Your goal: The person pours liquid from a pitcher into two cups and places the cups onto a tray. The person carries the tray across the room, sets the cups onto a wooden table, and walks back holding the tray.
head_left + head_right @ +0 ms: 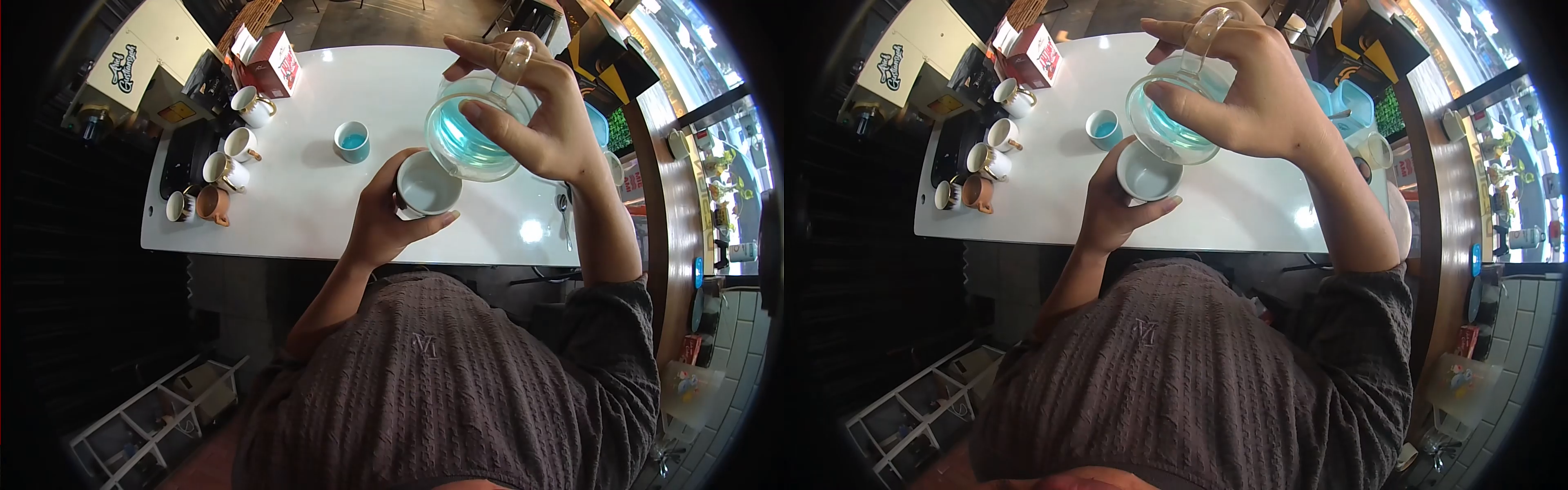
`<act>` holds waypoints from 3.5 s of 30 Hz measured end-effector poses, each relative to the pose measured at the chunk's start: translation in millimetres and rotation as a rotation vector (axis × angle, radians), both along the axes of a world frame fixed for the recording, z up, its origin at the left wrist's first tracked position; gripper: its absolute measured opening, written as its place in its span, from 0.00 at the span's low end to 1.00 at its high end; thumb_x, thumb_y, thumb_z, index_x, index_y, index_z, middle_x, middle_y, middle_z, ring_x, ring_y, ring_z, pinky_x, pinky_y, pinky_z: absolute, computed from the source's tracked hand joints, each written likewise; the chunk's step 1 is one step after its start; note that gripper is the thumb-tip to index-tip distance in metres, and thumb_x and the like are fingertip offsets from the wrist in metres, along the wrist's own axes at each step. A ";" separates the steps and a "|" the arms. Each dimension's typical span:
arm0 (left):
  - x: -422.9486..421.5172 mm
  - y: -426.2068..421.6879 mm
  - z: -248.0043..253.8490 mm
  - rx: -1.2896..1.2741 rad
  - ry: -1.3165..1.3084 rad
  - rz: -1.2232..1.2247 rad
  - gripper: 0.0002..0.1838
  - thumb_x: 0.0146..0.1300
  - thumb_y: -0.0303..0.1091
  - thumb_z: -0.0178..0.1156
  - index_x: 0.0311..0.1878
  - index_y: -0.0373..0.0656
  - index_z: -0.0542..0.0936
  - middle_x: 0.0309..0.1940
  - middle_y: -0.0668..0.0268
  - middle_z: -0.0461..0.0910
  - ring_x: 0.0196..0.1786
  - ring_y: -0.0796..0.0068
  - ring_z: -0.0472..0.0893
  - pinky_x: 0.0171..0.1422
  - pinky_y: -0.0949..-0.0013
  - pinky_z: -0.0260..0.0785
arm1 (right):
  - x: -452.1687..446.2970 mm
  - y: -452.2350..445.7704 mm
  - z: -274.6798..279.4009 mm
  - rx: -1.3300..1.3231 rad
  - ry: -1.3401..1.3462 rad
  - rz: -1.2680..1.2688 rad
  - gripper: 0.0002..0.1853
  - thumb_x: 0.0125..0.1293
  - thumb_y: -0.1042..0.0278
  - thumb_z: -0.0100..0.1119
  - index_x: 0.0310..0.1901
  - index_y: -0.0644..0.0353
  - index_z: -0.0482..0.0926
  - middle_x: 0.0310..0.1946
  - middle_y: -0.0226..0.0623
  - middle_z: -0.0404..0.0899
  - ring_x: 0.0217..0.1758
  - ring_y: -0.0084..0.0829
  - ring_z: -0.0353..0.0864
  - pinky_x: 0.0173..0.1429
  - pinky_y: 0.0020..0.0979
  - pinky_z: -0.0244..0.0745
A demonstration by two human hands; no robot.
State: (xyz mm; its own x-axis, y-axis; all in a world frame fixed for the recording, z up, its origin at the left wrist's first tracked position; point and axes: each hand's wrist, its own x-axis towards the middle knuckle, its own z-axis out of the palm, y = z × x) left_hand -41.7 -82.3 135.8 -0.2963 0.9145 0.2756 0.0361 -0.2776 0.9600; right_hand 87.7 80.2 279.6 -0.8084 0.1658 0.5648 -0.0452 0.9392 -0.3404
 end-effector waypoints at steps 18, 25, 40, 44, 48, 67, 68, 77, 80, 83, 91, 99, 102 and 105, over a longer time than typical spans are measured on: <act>-6.1 -2.3 -6.0 -0.042 0.111 0.038 0.40 0.48 0.35 0.80 0.63 0.36 0.71 0.48 0.61 0.81 0.51 0.73 0.82 0.52 0.71 0.76 | -11.7 -8.8 8.3 0.160 -0.051 0.031 0.32 0.55 0.57 0.65 0.60 0.66 0.80 0.42 0.41 0.87 0.47 0.34 0.78 0.57 0.37 0.71; -4.0 -2.4 -5.4 -0.042 0.107 0.023 0.39 0.48 0.34 0.79 0.63 0.36 0.72 0.48 0.61 0.81 0.50 0.74 0.82 0.52 0.71 0.76 | -11.3 -7.6 7.2 0.197 -0.039 0.044 0.32 0.54 0.57 0.65 0.59 0.67 0.80 0.42 0.42 0.87 0.47 0.36 0.79 0.59 0.39 0.70; -0.3 -4.1 -3.2 -0.021 -0.038 -0.018 0.38 0.50 0.30 0.78 0.63 0.34 0.71 0.49 0.62 0.81 0.52 0.76 0.81 0.57 0.71 0.75 | -9.1 -8.6 5.0 0.207 -0.025 0.028 0.32 0.53 0.55 0.65 0.59 0.66 0.81 0.40 0.41 0.88 0.46 0.35 0.78 0.58 0.38 0.71; -0.1 -5.4 -0.8 -0.028 -0.051 -0.022 0.37 0.50 0.29 0.77 0.63 0.34 0.70 0.48 0.63 0.81 0.51 0.77 0.81 0.56 0.72 0.75 | -9.4 -6.7 5.6 0.252 -0.004 0.048 0.32 0.53 0.55 0.65 0.59 0.66 0.82 0.40 0.40 0.88 0.45 0.35 0.78 0.57 0.37 0.71; 0.2 -5.9 -1.5 -0.031 -0.036 -0.040 0.38 0.50 0.29 0.77 0.63 0.34 0.71 0.48 0.63 0.81 0.51 0.77 0.81 0.56 0.72 0.75 | -8.1 -6.8 3.7 0.225 -0.010 0.040 0.31 0.53 0.56 0.65 0.58 0.66 0.82 0.40 0.40 0.88 0.46 0.35 0.78 0.58 0.38 0.70; 1.7 -4.6 -0.2 -0.033 -0.107 -0.046 0.36 0.50 0.27 0.77 0.63 0.34 0.71 0.48 0.65 0.80 0.52 0.78 0.80 0.58 0.72 0.74 | -4.5 -7.6 8.3 0.256 -0.001 0.052 0.30 0.53 0.58 0.64 0.58 0.67 0.82 0.40 0.41 0.87 0.46 0.36 0.78 0.56 0.39 0.72; 1.9 -4.6 -0.9 -0.030 -0.119 -0.050 0.36 0.50 0.27 0.77 0.63 0.34 0.71 0.48 0.65 0.80 0.52 0.78 0.80 0.57 0.72 0.74 | -4.2 -7.6 8.1 0.261 -0.003 0.051 0.30 0.53 0.59 0.64 0.58 0.67 0.82 0.40 0.41 0.87 0.46 0.36 0.77 0.56 0.39 0.72; 2.4 -2.7 -3.4 -0.041 -0.062 -0.056 0.37 0.49 0.28 0.77 0.63 0.34 0.72 0.48 0.64 0.80 0.51 0.77 0.80 0.57 0.71 0.74 | -2.9 -4.1 7.2 0.288 -0.002 0.068 0.31 0.53 0.58 0.64 0.57 0.68 0.82 0.40 0.42 0.88 0.45 0.35 0.77 0.56 0.38 0.73; 4.2 -2.4 -4.3 -0.048 -0.055 -0.067 0.37 0.49 0.29 0.78 0.63 0.34 0.72 0.49 0.64 0.81 0.52 0.77 0.80 0.58 0.71 0.74 | -2.2 -4.7 6.5 0.284 -0.011 0.061 0.31 0.52 0.57 0.64 0.57 0.68 0.82 0.39 0.42 0.88 0.46 0.35 0.77 0.57 0.38 0.71; 5.5 -2.3 -4.7 -0.054 -0.070 -0.072 0.38 0.49 0.29 0.78 0.64 0.34 0.71 0.49 0.63 0.81 0.52 0.76 0.80 0.58 0.71 0.74 | -1.2 -4.1 6.4 0.254 -0.010 0.057 0.31 0.52 0.57 0.64 0.57 0.68 0.82 0.39 0.42 0.88 0.45 0.36 0.77 0.59 0.39 0.70; 7.2 -0.3 -3.4 -0.044 -0.088 -0.090 0.39 0.49 0.30 0.78 0.64 0.34 0.71 0.49 0.62 0.81 0.53 0.75 0.80 0.58 0.70 0.74 | 0.7 -1.6 7.8 0.290 -0.003 0.073 0.31 0.53 0.57 0.64 0.57 0.68 0.82 0.39 0.43 0.88 0.45 0.37 0.79 0.59 0.39 0.69; 10.4 3.2 -2.8 -0.036 -0.037 -0.117 0.40 0.48 0.31 0.79 0.64 0.34 0.71 0.49 0.63 0.81 0.52 0.75 0.81 0.57 0.71 0.74 | 4.0 -0.6 7.3 0.289 -0.001 0.065 0.31 0.53 0.57 0.64 0.58 0.68 0.82 0.39 0.43 0.87 0.46 0.36 0.79 0.57 0.40 0.72; 13.0 3.6 0.0 -0.047 -0.011 -0.106 0.40 0.48 0.32 0.80 0.64 0.35 0.71 0.49 0.63 0.81 0.52 0.75 0.81 0.56 0.72 0.74 | 5.3 -1.0 9.5 0.282 -0.009 0.057 0.31 0.53 0.57 0.64 0.58 0.68 0.82 0.40 0.42 0.87 0.46 0.36 0.78 0.57 0.40 0.72; 14.3 5.0 0.0 -0.044 -0.007 -0.110 0.40 0.48 0.32 0.80 0.64 0.35 0.72 0.49 0.63 0.81 0.52 0.75 0.81 0.56 0.72 0.74 | 6.2 -0.5 11.2 0.294 -0.009 0.062 0.31 0.53 0.57 0.64 0.58 0.68 0.82 0.40 0.41 0.87 0.47 0.36 0.78 0.57 0.40 0.72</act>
